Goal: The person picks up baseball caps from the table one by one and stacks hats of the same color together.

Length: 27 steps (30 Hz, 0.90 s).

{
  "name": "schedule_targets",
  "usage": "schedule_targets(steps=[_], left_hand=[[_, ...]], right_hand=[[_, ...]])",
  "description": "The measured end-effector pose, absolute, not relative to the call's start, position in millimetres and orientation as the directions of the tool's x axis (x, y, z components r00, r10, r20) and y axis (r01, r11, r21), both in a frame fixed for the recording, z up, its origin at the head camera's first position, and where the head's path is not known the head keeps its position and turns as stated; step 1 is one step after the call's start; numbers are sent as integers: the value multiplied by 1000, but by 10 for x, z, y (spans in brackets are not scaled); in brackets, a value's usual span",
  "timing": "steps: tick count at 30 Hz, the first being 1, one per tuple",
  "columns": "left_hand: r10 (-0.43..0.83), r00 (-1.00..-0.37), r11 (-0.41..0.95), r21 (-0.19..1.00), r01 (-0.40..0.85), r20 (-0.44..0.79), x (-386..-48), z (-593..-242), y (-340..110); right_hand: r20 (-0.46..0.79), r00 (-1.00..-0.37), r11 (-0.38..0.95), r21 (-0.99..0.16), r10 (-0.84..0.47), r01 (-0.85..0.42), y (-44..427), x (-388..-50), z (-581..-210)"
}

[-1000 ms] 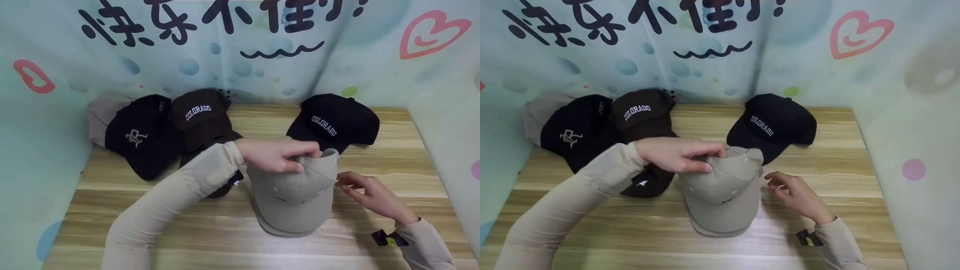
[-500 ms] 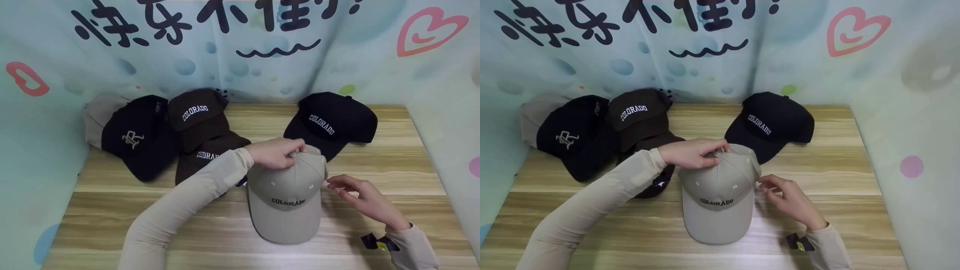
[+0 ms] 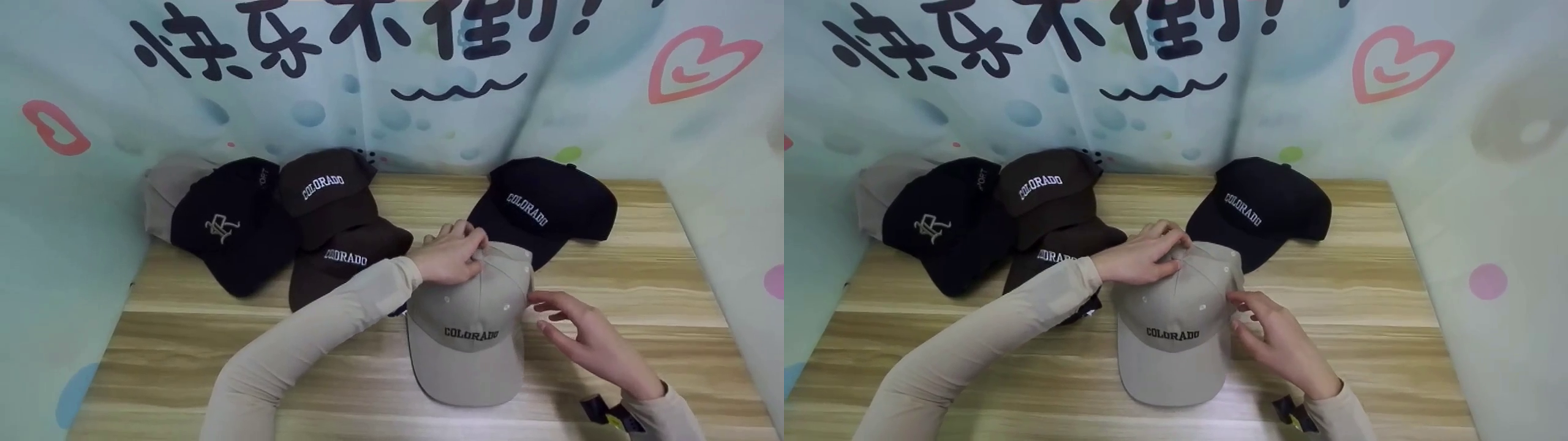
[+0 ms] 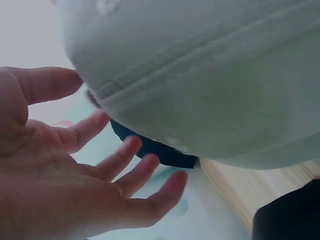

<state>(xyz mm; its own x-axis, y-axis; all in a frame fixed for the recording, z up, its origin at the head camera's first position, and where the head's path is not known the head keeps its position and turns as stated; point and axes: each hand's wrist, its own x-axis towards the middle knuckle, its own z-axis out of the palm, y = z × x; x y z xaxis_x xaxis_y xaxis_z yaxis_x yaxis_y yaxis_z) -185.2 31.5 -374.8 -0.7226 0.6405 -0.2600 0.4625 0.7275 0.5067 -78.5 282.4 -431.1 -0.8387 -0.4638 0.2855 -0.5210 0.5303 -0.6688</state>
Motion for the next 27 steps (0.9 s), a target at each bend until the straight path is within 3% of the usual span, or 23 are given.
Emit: schedule_targets(steps=[7,14,22,27], left_hand=[[610,-738,749,513,419,-288,-1894,-3770,263],[603,-765,742,509,436,-225,-1931,-3686,162],[626,-758,716,520,466,-183,-2017,-3629,-125],[582,-794,711,583,393,-175,-2045,-3504,-463]], right_hand=[[411,-782,514,-593,-469,-620,2687,-748,-4260],[459,-676,507,-447,-577,-737,2469,-750,-4304],[370,-729,598,-417,-576,-684,2313,-787,-4398],[369,-740,631,-388,-562,-672,2253,-861,-4430]])
